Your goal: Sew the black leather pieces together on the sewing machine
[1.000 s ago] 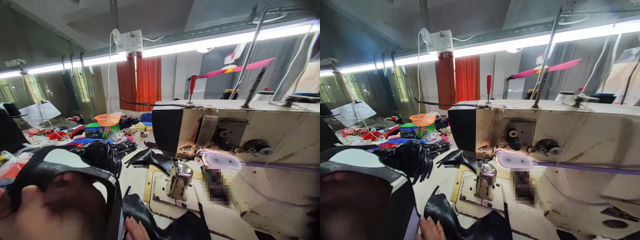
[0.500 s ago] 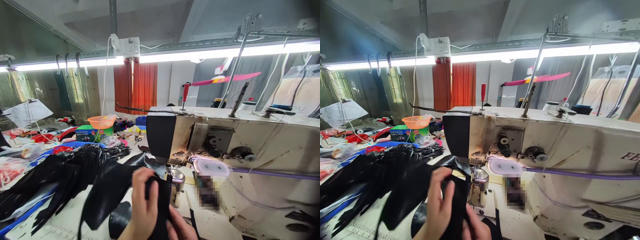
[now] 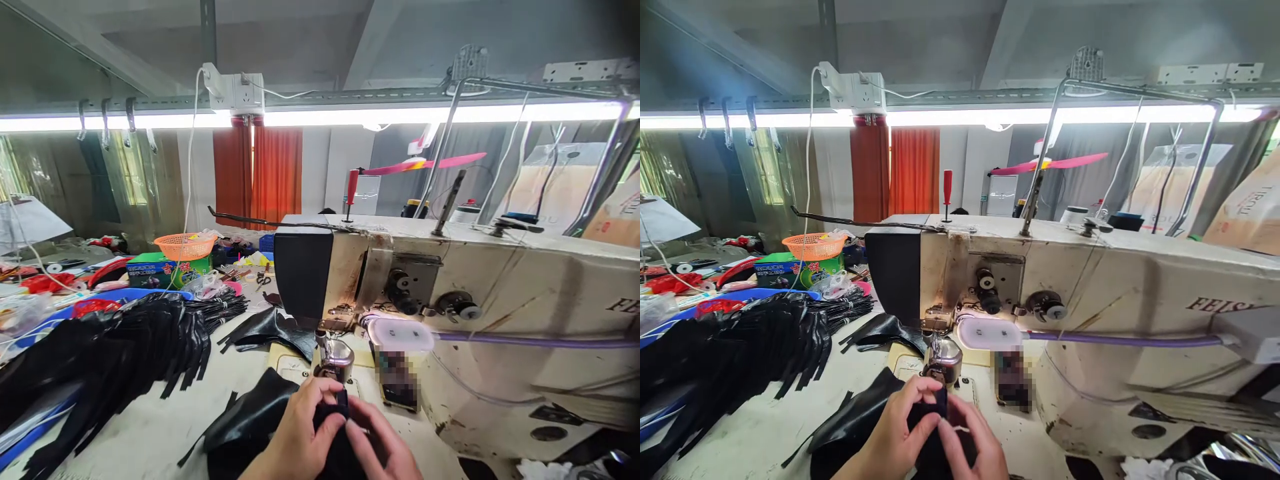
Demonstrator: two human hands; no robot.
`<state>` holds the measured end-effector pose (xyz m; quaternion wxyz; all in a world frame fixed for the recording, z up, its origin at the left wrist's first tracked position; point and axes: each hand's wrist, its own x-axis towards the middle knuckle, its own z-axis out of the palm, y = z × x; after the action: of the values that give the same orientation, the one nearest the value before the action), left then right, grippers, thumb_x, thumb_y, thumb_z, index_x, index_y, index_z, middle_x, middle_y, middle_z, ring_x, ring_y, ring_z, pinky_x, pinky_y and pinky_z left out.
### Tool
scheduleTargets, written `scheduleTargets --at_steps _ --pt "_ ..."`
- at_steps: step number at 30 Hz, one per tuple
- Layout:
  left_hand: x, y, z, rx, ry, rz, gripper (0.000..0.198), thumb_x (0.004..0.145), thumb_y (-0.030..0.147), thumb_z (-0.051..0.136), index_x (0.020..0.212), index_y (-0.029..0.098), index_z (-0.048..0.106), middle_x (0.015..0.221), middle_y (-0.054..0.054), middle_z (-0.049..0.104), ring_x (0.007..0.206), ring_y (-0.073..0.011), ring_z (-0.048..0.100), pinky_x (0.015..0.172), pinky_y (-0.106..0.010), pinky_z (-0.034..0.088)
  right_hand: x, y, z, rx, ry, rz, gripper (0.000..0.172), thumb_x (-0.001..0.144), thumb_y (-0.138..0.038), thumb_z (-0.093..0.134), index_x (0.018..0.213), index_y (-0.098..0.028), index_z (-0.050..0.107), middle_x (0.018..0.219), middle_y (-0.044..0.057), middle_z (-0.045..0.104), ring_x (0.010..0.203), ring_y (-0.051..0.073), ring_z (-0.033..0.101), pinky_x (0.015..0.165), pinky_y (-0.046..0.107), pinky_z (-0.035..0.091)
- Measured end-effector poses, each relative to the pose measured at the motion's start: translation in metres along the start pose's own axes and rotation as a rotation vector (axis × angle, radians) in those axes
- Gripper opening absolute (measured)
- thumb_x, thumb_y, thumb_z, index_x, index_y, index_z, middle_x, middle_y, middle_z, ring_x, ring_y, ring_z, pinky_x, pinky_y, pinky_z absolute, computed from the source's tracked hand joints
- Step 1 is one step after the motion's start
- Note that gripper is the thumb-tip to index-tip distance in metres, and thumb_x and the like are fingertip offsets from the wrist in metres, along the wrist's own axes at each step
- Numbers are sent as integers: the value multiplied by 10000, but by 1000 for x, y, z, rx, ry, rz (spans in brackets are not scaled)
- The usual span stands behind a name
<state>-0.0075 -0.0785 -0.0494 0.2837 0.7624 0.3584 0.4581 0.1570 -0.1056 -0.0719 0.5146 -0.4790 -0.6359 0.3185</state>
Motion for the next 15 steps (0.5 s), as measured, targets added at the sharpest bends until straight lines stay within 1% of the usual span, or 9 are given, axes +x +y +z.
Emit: scheduleTargets --at_steps 1,2,3,4,6,8,10,12,15 --pt "-2 -1 1 -16 -21 2 344 805 109 591 1139 188 563 932 -52 647 861 -192 618 806 -313 480 6 -6 -3 52 -11 50 361 837 -483 604 1043 -204 705 957 78 733 856 203 689 754 234 546" --pt "-3 -2 2 -30 -36 5 360 784 93 613 1131 179 570 917 -48 652 852 -189 622 799 -303 477 11 -11 -5 102 -23 95 331 830 -496 610 939 -200 711 824 45 711 699 164 659 642 216 531" --pt "-3 -2 2 -42 -44 4 387 757 72 639 1125 173 578 901 -43 660 849 -188 626 797 -295 474 15 -14 -6 156 -29 137 331 815 -514 622 840 -193 701 705 7 660 574 125 593 549 202 490" --pt "-2 -2 2 -52 -45 -4 406 727 50 666 1109 169 594 880 -37 670 845 -188 630 792 -287 471 18 -15 -5 203 -36 172 347 792 -529 644 761 -185 680 624 -24 601 495 94 522 489 193 440" --pt "0 -2 1 -53 -33 -41 377 670 19 718 1011 166 653 831 -25 689 818 -185 636 763 -268 464 21 -16 -3 275 -47 222 378 743 -545 690 687 -173 649 548 -57 525 443 67 455 457 188 384" --pt "2 -1 0 -24 3 -95 266 640 22 758 859 161 696 758 -16 692 743 -172 630 697 -249 451 22 -16 1 320 -42 267 393 697 -550 728 672 -167 642 504 -65 507 427 66 449 459 195 382" --pt "2 -2 0 12 34 -97 173 633 27 772 724 149 687 692 -13 679 674 -157 609 642 -237 429 21 -17 4 354 -13 316 426 643 -575 753 640 -165 636 451 -70 486 401 68 434 442 201 381" --pt "1 -3 2 33 59 -7 165 644 18 762 672 141 656 662 -12 666 663 -152 591 632 -233 420 21 -20 6 376 27 353 476 576 -615 771 588 -163 620 409 -74 461 372 65 405 408 202 369" --pt "-2 -4 5 42 104 187 166 693 8 711 673 145 619 678 -18 643 691 -151 571 640 -229 419 23 -23 8 386 81 379 523 492 -640 796 597 -157 625 442 -58 507 361 56 393 373 196 342"
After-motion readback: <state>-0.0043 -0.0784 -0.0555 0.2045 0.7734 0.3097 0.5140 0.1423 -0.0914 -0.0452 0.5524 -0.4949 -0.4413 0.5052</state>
